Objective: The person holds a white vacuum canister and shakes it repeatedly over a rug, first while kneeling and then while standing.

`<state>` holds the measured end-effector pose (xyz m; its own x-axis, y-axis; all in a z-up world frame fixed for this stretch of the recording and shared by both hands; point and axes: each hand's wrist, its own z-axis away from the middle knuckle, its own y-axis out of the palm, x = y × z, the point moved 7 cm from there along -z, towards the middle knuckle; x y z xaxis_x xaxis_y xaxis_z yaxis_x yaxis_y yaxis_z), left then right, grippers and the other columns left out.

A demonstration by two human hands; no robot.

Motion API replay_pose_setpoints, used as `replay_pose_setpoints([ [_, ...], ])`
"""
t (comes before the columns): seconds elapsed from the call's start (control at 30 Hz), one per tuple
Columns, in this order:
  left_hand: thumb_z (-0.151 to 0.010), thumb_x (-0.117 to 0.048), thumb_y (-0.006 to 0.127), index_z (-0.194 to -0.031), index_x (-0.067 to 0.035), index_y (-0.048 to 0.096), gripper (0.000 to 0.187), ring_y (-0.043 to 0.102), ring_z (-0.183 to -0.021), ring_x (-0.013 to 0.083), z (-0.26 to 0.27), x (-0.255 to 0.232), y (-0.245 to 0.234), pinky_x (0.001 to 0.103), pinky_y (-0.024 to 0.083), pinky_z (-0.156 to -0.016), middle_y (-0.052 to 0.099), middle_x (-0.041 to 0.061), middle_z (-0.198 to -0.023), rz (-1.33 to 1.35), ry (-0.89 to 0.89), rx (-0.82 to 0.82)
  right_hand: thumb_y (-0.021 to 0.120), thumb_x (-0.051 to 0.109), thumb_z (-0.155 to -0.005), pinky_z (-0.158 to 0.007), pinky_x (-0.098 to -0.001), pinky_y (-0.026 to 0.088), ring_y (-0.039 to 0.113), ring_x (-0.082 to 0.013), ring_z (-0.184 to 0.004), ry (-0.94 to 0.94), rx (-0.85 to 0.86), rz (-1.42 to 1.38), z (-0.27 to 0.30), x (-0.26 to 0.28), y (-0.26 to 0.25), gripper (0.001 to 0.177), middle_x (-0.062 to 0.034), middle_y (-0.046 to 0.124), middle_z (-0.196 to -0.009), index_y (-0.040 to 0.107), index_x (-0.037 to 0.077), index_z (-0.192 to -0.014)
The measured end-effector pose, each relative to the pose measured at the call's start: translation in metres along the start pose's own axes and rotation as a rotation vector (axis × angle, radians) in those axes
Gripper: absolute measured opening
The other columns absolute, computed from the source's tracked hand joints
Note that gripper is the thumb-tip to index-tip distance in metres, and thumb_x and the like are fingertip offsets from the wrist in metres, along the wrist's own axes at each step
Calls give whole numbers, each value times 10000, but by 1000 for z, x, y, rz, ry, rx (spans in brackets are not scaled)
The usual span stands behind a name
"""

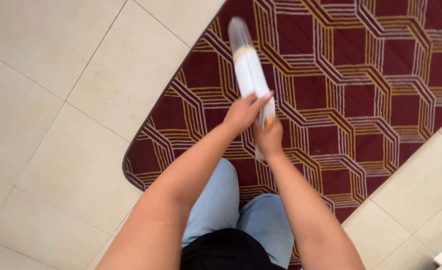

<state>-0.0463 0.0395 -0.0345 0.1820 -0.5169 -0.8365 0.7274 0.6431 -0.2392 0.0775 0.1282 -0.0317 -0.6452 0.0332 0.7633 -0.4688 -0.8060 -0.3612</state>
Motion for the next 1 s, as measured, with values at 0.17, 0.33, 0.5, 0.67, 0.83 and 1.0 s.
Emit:
replay_pose_setpoints([
  [0.17, -948, -594, 584, -1024, -41, 756, 584, 712, -856, 299, 109, 111, -14, 415, 542, -782, 741, 165, -916, -17, -241, 78, 717, 141, -904, -817, -304, 571, 716, -144, -964, -132, 125, 47, 153, -106, -59, 352, -99, 756, -1055, 659, -9, -1218],
  [0.33, -900, -600, 654, -1415, -90, 564, 730, 524, -1296, 386, 164, 96, -20, 495, 413, -1070, 552, 198, -1417, -5, 121, -54, 769, 140, -820, -669, -321, 595, 751, -160, -707, 79, 171, 358, 244, -143, -92, 310, -115, 778, -802, 710, 30, -1104],
  [0.5, -785, -640, 743, -1338, -186, 655, 722, 459, -1439, 394, 153, -5, -5, 738, 108, -1166, 557, 135, -1454, -246, 629, -8, 669, 80, -906, -819, -443, 576, 714, -387, -1044, -551, 217, 406, 130, -68, -1, 432, -247, 711, -1163, 621, -12, -1326],
  [0.67, -723, -671, 792, -1086, -114, 740, 667, 607, -1252, 335, 69, -33, -87, 592, 342, -1155, 707, 111, -1156, -365, 686, -169, 790, 88, -846, -763, -352, 580, 717, -227, -838, -299, 156, 369, 44, -12, 52, 296, -165, 718, -941, 638, -7, -1082],
  [0.83, -673, -652, 783, -861, -148, 764, 539, 708, -899, 310, 101, -16, -26, 472, 513, -836, 740, 70, -910, -417, 829, 208, 711, 17, -825, -779, -325, 558, 700, -170, -912, -391, 322, 227, 119, -40, 5, 369, -124, 740, -1021, 654, -4, -1189],
  [1.0, -625, -800, 694, -838, -165, 780, 675, 659, -1117, 355, 232, 3, 80, 600, 416, -1077, 742, 101, -1073, -368, 905, 329, 662, 177, -834, -615, -454, 567, 723, -423, -742, -272, 412, 567, 242, -123, -86, 234, -203, 710, -777, 645, 42, -1024],
])
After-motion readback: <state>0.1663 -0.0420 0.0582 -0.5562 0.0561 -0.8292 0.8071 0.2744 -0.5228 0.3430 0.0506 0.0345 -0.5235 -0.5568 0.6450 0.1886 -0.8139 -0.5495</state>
